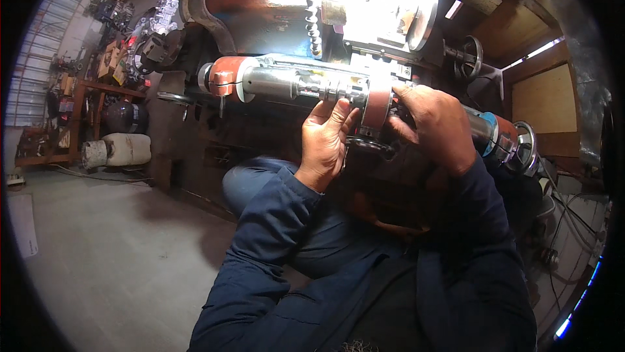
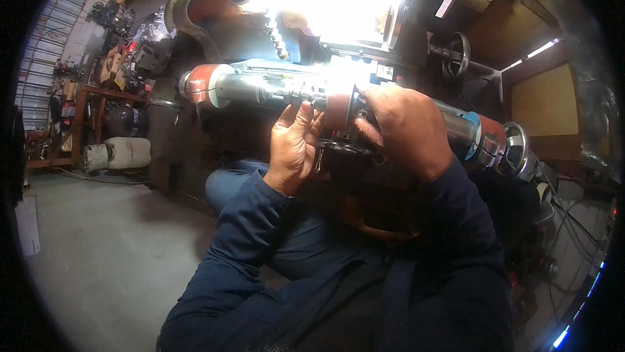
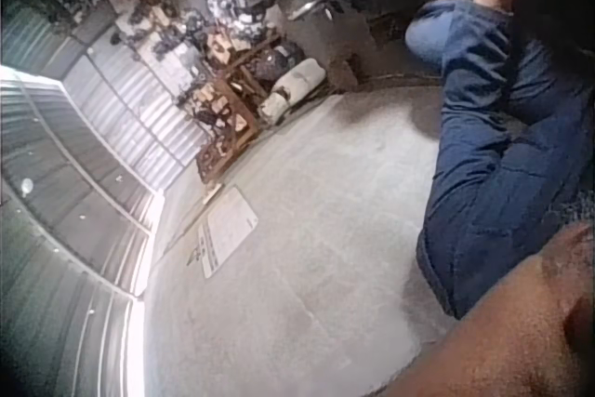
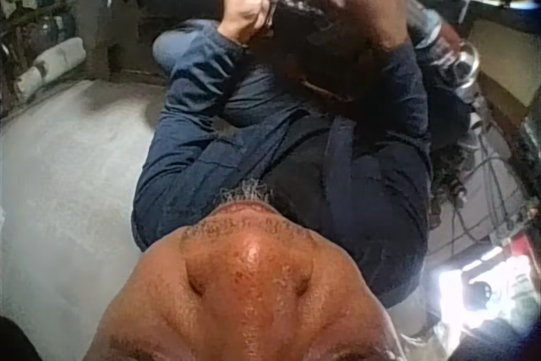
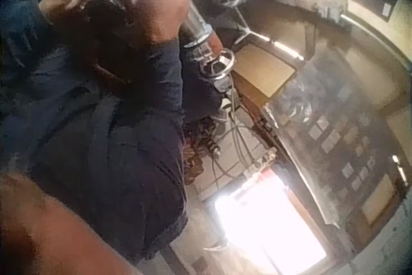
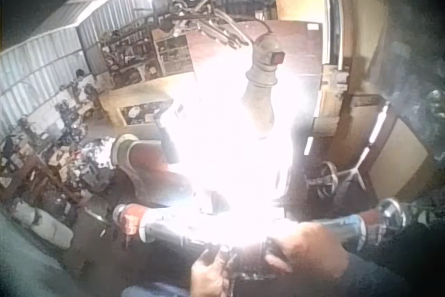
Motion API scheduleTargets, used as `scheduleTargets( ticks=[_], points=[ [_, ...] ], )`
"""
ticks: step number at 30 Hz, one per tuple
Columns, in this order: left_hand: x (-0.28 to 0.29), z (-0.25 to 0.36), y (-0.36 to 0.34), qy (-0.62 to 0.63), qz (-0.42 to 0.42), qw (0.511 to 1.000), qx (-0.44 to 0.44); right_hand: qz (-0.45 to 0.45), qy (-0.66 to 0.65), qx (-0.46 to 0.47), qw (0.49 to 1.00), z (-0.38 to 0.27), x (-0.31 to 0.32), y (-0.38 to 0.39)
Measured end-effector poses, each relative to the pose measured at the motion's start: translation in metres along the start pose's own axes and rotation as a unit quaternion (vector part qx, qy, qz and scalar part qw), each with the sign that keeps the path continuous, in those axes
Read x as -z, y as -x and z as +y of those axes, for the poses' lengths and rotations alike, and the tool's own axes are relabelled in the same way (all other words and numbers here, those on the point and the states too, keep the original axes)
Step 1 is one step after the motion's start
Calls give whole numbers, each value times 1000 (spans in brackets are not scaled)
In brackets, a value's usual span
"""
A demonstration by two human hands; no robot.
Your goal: The person adjusts components on a lathe, turns handwheels to position the carriage, and uses a dial indicator to measure the alignment of the metal workpiece.
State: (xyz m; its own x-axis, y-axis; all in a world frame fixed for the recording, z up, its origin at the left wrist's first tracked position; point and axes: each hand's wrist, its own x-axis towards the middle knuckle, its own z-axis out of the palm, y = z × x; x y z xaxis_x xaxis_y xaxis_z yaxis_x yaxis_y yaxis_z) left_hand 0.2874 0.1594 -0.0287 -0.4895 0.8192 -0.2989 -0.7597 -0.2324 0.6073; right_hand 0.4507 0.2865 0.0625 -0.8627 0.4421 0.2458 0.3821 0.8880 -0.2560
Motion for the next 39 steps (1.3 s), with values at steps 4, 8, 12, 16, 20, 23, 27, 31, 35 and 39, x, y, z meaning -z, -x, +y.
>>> scheduleTargets(
  ticks=[4, 8, 12, 16, 20, 23, 27, 31, 35, 39],
  points=[
    [-3, 0, 1, 1, 7, 1000, -3, -7, 3, -3, 1000, 0, 2, 0],
    [0, -1, 1, 4, 14, 1000, 2, 4, -2, 3, 1000, 0, 0, 1],
    [1, -3, 0, 6, 6, 1000, -9, 0, -6, -2, 1000, 1, -1, 1],
    [0, -3, 1, -7, 3, 1000, -14, -7, -2, -4, 1000, 1, -1, 1],
    [-1, -4, 0, -11, 0, 1000, -23, 0, -3, 0, 1000, 2, -2, 1],
    [2, -4, -1, -5, 2, 1000, -15, -2, -6, 0, 1000, 0, 0, 0],
    [-3, -2, 1, -8, 13, 1000, -10, -2, 12, 6, 1000, 1, 0, 0],
    [0, -4, 0, -12, 15, 1000, -16, -9, -2, 1, 1000, 2, -1, 0],
    [-1, -3, 1, -10, 5, 1000, -15, 1, -3, 6, 1000, 2, -1, 1],
    [-1, -3, 1, -11, 8, 1000, -14, -1, 0, -1, 1000, 3, -3, 2]
  ],
)
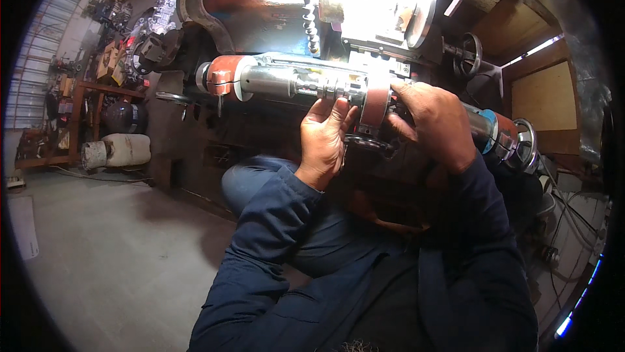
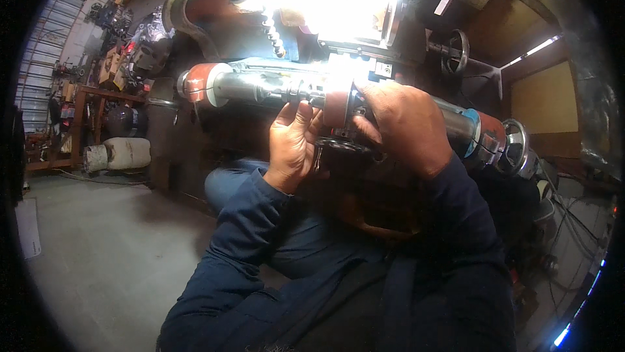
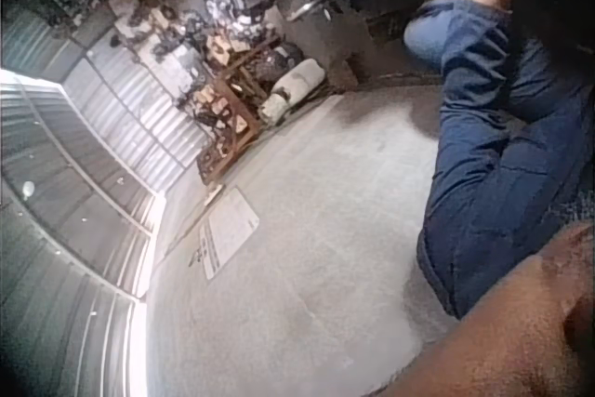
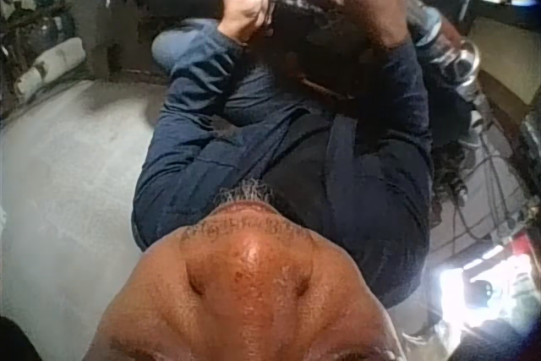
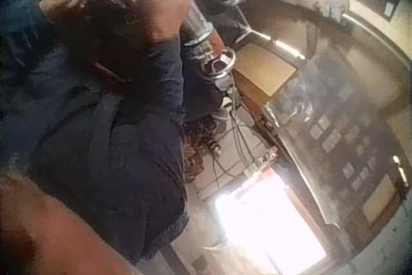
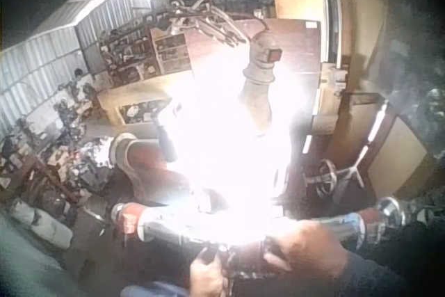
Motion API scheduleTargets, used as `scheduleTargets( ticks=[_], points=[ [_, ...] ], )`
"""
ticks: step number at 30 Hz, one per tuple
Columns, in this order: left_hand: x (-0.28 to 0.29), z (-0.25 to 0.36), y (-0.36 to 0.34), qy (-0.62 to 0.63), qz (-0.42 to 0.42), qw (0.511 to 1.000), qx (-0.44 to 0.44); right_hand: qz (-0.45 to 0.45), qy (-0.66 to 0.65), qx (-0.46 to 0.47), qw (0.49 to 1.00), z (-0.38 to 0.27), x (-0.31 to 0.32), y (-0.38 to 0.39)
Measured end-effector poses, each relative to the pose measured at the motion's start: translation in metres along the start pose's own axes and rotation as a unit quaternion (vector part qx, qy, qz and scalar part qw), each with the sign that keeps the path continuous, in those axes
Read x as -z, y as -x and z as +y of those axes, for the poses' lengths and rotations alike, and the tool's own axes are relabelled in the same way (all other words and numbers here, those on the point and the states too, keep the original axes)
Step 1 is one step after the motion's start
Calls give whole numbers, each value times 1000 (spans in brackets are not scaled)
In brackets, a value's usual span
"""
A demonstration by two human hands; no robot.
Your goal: The person adjusts components on a lathe, turns handwheels to position the carriage, and uses a dial indicator to measure the alignment of the metal workpiece.
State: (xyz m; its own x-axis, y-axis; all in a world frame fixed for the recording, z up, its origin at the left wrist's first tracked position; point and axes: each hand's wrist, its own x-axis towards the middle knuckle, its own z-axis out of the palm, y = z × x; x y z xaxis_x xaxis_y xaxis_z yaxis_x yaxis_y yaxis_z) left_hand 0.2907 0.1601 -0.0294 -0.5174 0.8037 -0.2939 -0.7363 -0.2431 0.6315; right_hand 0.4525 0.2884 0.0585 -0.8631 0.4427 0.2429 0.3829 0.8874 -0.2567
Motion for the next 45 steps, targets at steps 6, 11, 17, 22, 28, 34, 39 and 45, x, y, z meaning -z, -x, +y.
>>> scheduleTargets(
  ticks=[6, 11, 17, 22, 28, 34, 39, 45],
  points=[
    [-1, -1, -1, -5, -3, 1000, -9, -8, -7, -7, 1000, -1, 3, -1],
    [1, 1, 1, 4, 7, 1000, -9, 8, -9, 16, 1000, -2, 1, -4],
    [-8, 5, 3, -10, 1, 1000, -26, 0, -16, 0, 1000, -6, 6, -5],
    [-7, 9, 5, 0, -11, 1000, -15, -37, -11, -33, 999, -12, 10, -9],
    [-10, 9, 5, 8, -8, 1000, -7, 15, -20, -4, 1000, -9, 7, -7],
    [-8, 8, 3, 6, -16, 1000, -14, -32, 1, -31, 999, -11, 10, -8],
    [-9, 8, 4, 2, -8, 1000, -17, -31, 7, -28, 999, -10, 10, -7],
    [-6, 7, 3, 5, -4, 1000, -6, -24, 3, -23, 999, -12, 11, -8]
  ],
)
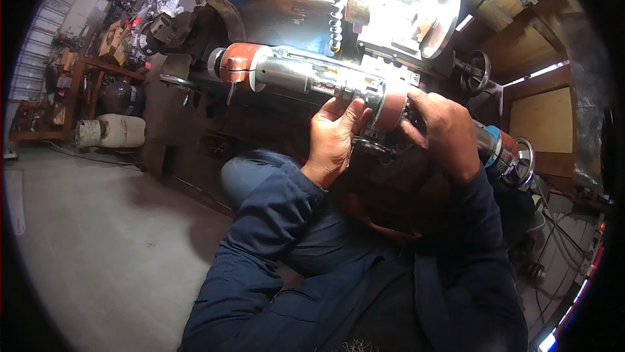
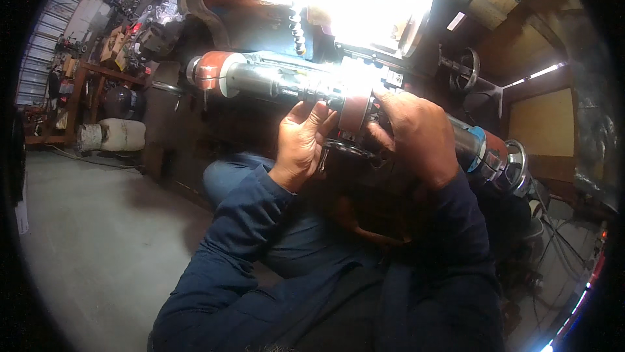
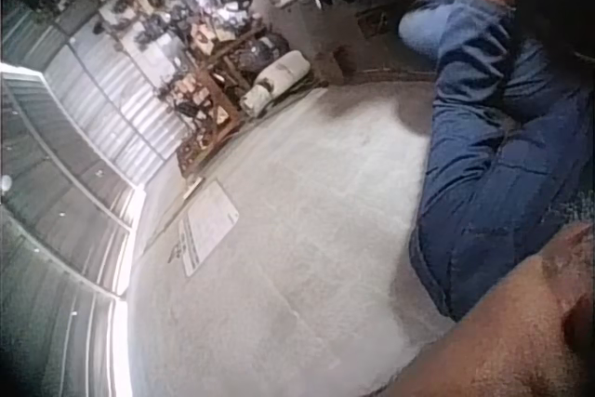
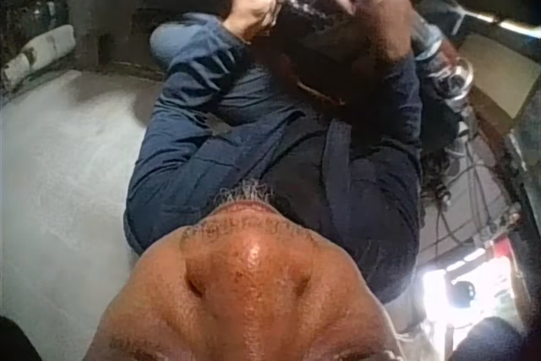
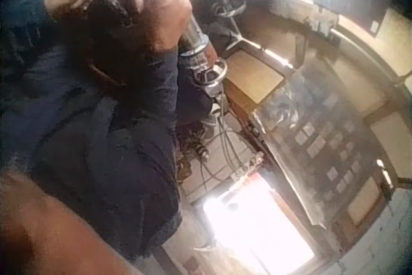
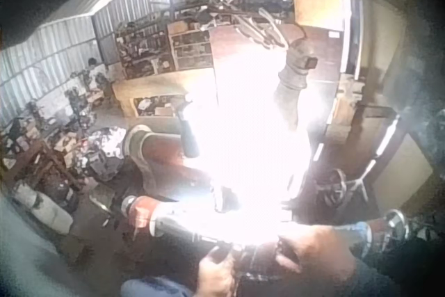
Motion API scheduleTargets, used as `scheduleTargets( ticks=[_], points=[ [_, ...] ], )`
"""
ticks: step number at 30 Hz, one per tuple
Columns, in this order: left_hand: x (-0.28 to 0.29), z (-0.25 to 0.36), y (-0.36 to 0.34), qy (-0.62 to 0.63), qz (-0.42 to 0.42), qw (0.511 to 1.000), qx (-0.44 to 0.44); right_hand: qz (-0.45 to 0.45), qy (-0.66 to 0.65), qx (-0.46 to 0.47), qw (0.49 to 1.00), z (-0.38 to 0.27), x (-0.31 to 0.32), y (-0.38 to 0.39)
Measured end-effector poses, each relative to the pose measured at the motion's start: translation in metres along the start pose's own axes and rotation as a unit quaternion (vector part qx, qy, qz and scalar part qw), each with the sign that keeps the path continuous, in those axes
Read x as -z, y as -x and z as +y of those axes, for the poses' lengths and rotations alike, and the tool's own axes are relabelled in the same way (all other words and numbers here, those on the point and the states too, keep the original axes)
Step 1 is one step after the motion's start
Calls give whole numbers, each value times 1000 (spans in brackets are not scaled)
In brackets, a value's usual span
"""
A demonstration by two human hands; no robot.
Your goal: The person adjusts components on a lathe, turns handwheels to position the carriage, and uses a dial indicator to measure the alignment of the metal workpiece.
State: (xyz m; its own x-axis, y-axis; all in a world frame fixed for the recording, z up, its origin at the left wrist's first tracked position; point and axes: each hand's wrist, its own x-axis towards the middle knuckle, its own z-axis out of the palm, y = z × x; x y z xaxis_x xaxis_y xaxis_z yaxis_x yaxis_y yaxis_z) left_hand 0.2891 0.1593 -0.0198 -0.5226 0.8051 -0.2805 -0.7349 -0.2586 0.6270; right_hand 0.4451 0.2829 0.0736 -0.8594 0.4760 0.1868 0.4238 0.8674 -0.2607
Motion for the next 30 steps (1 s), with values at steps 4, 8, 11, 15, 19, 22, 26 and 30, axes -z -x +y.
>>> scheduleTargets(
  ticks=[4, 8, 11, 15, 19, 22, 26, 30],
  points=[
    [1, -1, -1, 5, -6, 1000, -4, 2, 4, 2, 1000, 2, -3, 1],
    [1, -2, -1, 1, -6, 1000, 0, 14, -4, 15, 1000, 5, -6, 2],
    [1, -2, 0, -6, 0, 1000, 0, 29, -7, 24, 999, 5, -7, 2],
    [2, -2, 0, -6, 1, 1000, -1, 35, -12, 20, 999, 7, -8, 4],
    [-3, -1, 0, -11, -6, 1000, -7, -15, 6, -39, 999, 1, 4, 12],
    [5, -4, -2, 7, -36, 999, -11, 82, -43, -24, 995, 4, 11, 26],
    [9, -3, -1, -24, -47, 998, -15, 116, -55, -33, 991, 13, 25, 54],
    [5, -6, 0, -62, -32, 997, -37, 154, 4, -63, 986, 20, 40, 82]
  ],
)
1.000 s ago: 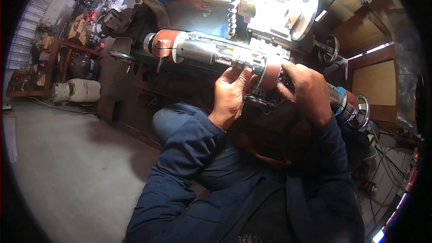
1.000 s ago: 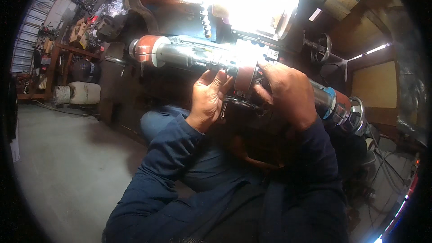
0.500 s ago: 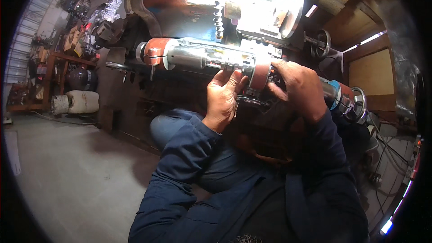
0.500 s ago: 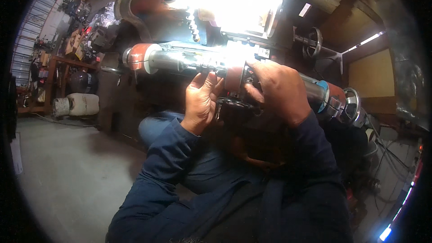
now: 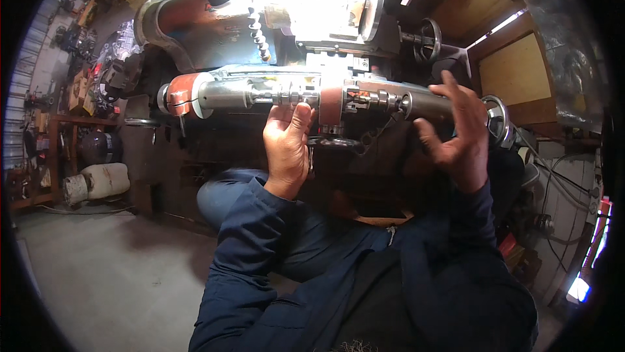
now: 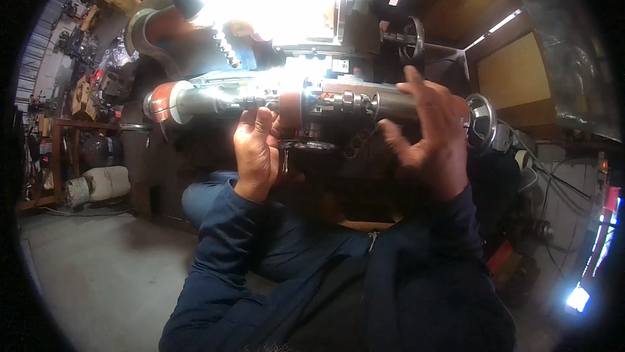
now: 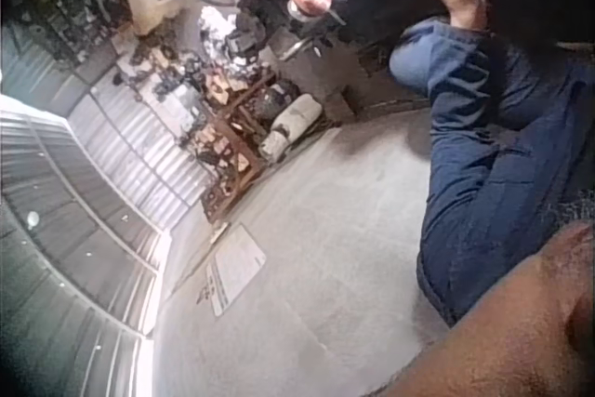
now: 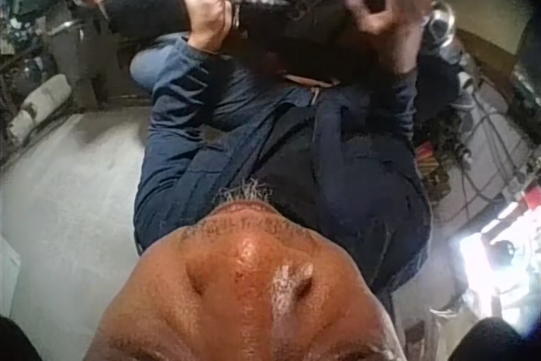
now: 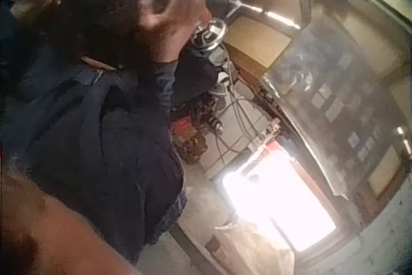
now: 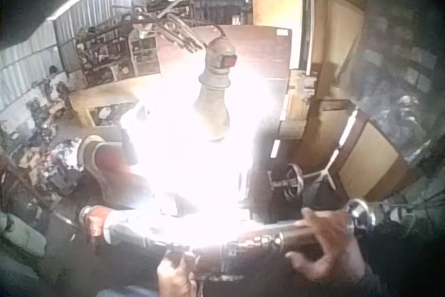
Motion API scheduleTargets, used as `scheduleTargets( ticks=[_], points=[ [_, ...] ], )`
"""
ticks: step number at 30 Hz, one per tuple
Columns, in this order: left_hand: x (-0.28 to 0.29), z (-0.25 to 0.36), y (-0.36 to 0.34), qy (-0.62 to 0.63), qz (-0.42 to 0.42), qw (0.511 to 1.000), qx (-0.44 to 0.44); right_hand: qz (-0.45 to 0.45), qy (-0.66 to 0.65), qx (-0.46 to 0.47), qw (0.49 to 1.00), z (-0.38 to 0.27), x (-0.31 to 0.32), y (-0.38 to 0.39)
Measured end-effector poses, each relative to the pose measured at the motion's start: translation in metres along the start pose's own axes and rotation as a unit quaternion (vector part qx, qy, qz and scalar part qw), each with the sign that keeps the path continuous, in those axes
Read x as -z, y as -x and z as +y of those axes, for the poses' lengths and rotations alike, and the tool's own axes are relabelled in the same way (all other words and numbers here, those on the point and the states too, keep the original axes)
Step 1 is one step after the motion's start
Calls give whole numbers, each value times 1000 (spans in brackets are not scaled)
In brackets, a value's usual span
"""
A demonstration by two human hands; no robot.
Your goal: The person adjusts components on a lathe, turns handwheels to position the carriage, and uses a dial indicator to measure the alignment of the metal workpiece.
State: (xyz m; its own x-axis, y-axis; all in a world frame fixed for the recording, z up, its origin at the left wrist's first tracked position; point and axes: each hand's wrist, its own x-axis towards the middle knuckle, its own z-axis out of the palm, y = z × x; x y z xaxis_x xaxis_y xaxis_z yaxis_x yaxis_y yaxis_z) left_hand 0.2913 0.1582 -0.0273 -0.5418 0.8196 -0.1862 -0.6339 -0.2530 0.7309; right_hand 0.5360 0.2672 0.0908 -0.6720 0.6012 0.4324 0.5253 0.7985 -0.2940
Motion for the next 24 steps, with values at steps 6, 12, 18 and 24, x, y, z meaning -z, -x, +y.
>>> scheduleTargets(
  ticks=[6, 12, 18, 24],
  points=[
    [-5, 3, -1, -15, -19, 999, -29, 182, 96, -109, 973, 44, 35, 33],
    [1, 4, -9, 49, -75, 996, 9, 176, 118, -297, 931, 87, 36, 54],
    [4, 1, -15, 48, -77, 996, 10, 173, 52, -324, 929, 90, 17, 59],
    [16, -7, -21, 47, -86, 995, 6, 210, 54, -368, 904, 84, 8, 54]
  ],
)
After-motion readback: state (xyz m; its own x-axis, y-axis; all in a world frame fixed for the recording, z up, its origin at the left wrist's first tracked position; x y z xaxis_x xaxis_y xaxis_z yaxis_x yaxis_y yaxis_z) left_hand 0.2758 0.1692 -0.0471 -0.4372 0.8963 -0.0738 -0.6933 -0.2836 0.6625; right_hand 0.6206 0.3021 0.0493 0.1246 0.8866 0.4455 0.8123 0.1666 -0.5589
